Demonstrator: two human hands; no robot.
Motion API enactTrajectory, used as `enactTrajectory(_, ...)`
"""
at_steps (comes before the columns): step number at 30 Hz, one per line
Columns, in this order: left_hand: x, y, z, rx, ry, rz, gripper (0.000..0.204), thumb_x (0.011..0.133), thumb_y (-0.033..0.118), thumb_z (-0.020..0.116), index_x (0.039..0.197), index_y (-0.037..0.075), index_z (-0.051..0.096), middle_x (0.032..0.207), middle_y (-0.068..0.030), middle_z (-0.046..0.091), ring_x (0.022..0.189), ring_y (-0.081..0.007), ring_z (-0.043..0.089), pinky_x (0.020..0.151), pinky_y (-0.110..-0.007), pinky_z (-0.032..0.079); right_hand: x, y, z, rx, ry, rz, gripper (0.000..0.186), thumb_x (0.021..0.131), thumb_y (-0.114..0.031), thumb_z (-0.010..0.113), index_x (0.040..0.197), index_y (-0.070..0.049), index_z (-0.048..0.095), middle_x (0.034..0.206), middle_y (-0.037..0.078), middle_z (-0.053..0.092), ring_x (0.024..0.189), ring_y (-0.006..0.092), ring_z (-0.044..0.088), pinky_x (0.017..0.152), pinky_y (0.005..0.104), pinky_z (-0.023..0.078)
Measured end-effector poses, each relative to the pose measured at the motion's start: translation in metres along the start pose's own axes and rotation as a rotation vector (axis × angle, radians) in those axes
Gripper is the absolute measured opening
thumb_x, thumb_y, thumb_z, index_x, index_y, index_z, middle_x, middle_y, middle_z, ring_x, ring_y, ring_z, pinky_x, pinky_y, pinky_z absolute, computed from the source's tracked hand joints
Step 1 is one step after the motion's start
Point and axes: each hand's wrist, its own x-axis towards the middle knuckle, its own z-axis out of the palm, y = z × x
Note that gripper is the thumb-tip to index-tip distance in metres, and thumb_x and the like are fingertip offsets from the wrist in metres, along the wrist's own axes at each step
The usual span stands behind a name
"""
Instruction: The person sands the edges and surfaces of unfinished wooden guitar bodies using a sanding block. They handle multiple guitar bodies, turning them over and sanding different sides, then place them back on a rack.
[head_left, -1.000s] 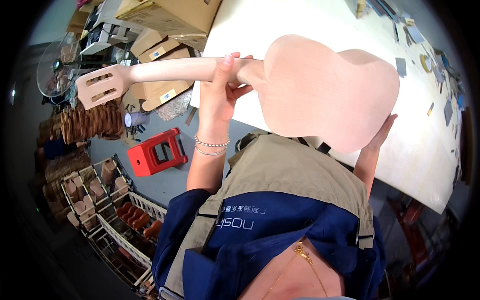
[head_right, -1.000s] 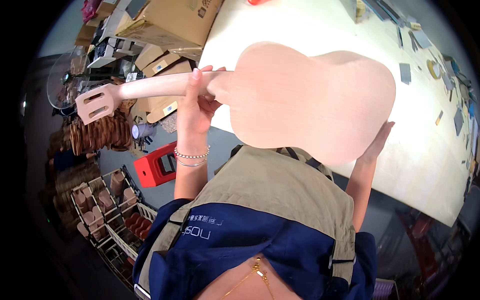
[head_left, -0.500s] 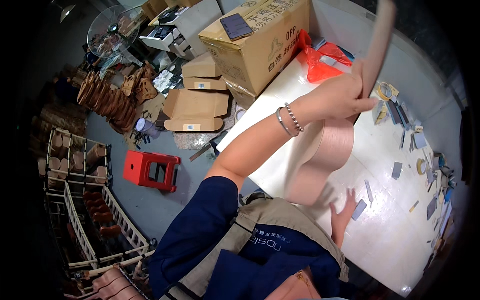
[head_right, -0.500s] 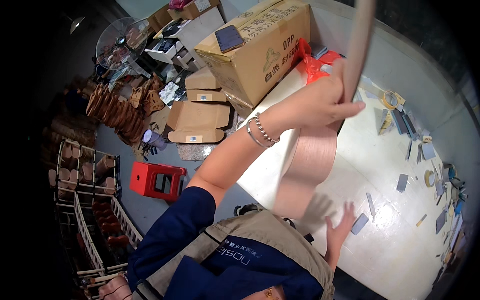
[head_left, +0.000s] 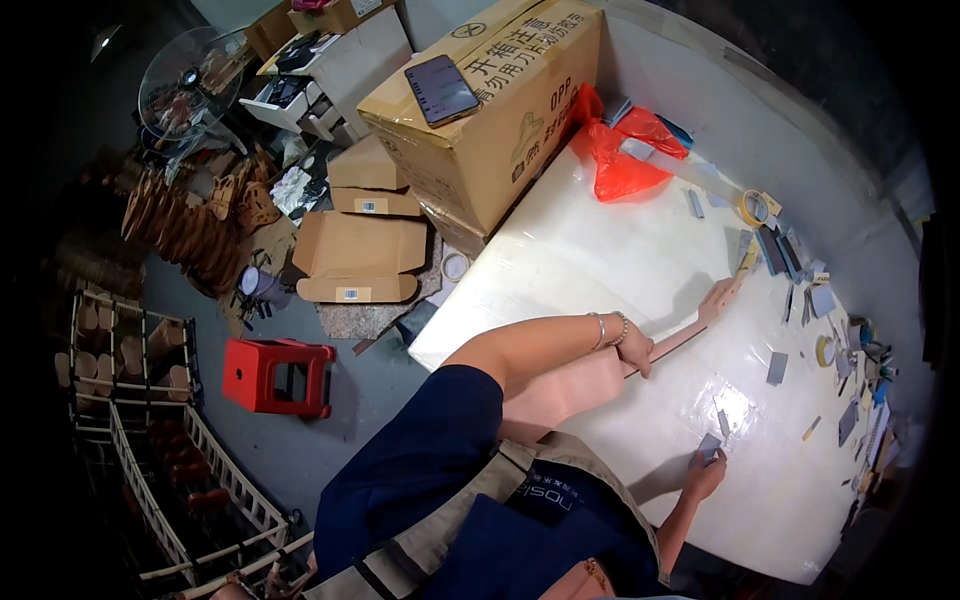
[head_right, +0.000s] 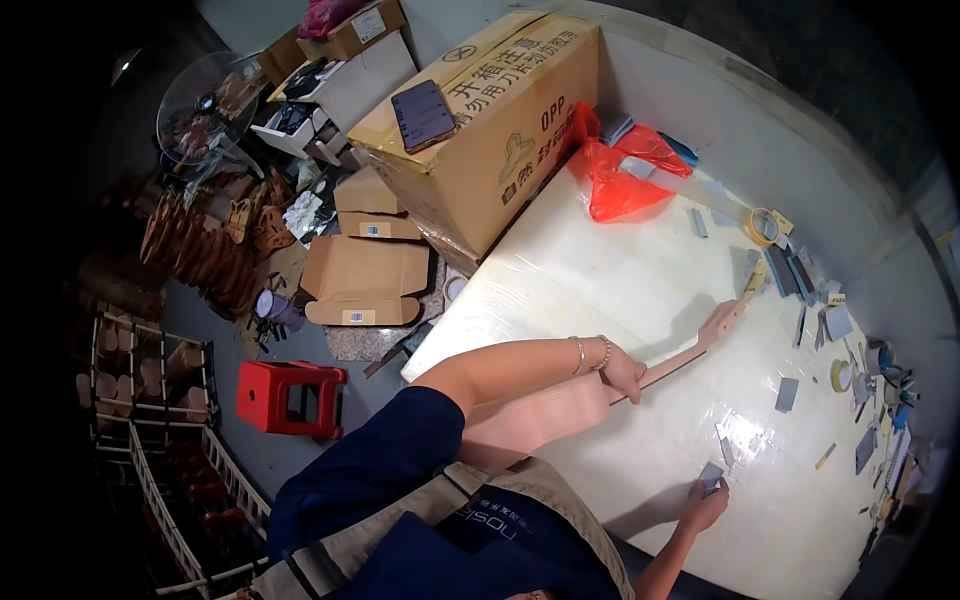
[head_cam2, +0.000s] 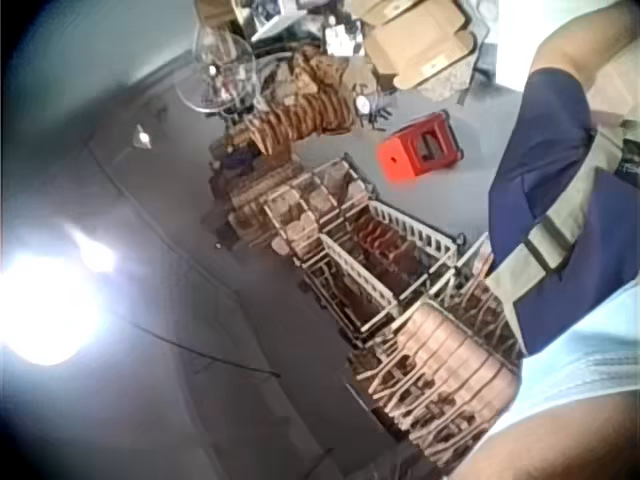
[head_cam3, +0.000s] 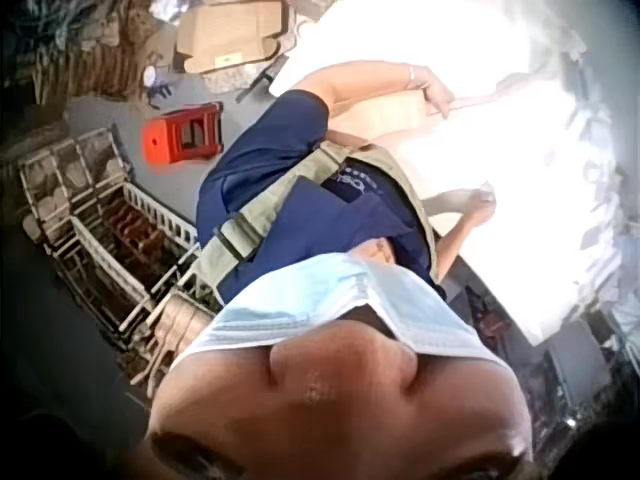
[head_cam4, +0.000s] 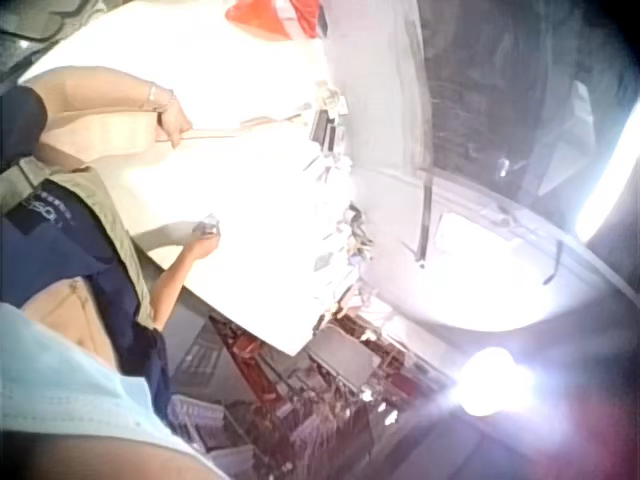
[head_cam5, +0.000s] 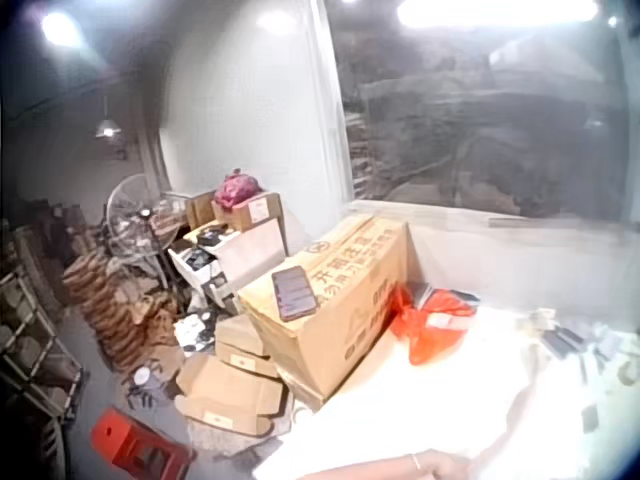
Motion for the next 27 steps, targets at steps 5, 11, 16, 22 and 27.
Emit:
enactTrajectory(5,-0.001,-0.001,-0.012,-0.090,-0.105,0.041,0.047,0.075,0.037,0.066,0.098,0.002,0.047,0.083,-0.0102,0.060,0.072,-0.0177,0.059,0.063,-0.030,0.047,0.022,0.012,0.011,0.196,-0.213,0.136,0.031,0.078,-0.005,0.059,0.105,0.003,0.048,0.088,0.012,0.057,0.072,0.0227,0.060,0.066,0.0319,0.049)
enactTrajectory(11,-0.029,-0.038,-0.024,-0.196,-0.145,0.181,0.076,0.070,0.036,0.073,0.126,-0.001,0.038,0.108,-0.0175,0.057,0.097,-0.0214,0.056,0.077,-0.031,0.046,-0.016,-0.096,0.001,1.053,-0.263,0.204,0.038,0.083,-0.005,0.055,0.117,0.003,0.039,0.097,0.010,0.052,0.077,0.0207,0.061,0.068,0.0300,0.050)
enactTrajectory(16,-0.045,-0.038,-0.046,-0.151,-0.171,0.119,0.079,0.068,0.026,0.076,0.132,0.004,0.035,0.114,-0.0160,0.055,0.103,-0.0219,0.054,0.085,-0.032,0.044,-0.024,-0.163,-0.003,1.127,-0.377,0.125,0.040,0.084,-0.007,0.054,0.119,0.002,0.038,0.097,0.009,0.050,0.077,0.0186,0.056,0.068,0.0310,0.049)
enactTrajectory(22,-0.068,-0.067,-0.053,-0.435,-0.112,0.169,0.056,0.071,0.012,0.069,0.122,0.004,0.048,0.095,-0.0111,0.062,0.086,-0.0112,0.058,0.079,-0.024,0.045,-0.014,-0.221,-0.023,1.052,-0.423,0.127,0.026,0.085,-0.011,0.055,0.107,0.001,0.052,0.082,0.002,0.055,0.066,0.0068,0.050,0.056,0.0221,0.045)
enactTrajectory(27,-0.065,-0.057,-0.059,-0.456,-0.175,0.210,0.051,0.075,0.013,0.066,0.123,0.006,0.049,0.099,-0.0105,0.062,0.085,-0.0096,0.059,0.079,-0.023,0.046,-0.011,-0.230,-0.025,0.996,-0.429,0.124,0.030,0.082,-0.014,0.061,0.108,-0.001,0.053,0.080,0.004,0.057,0.063,0.0072,0.051,0.056,0.0222,0.045)
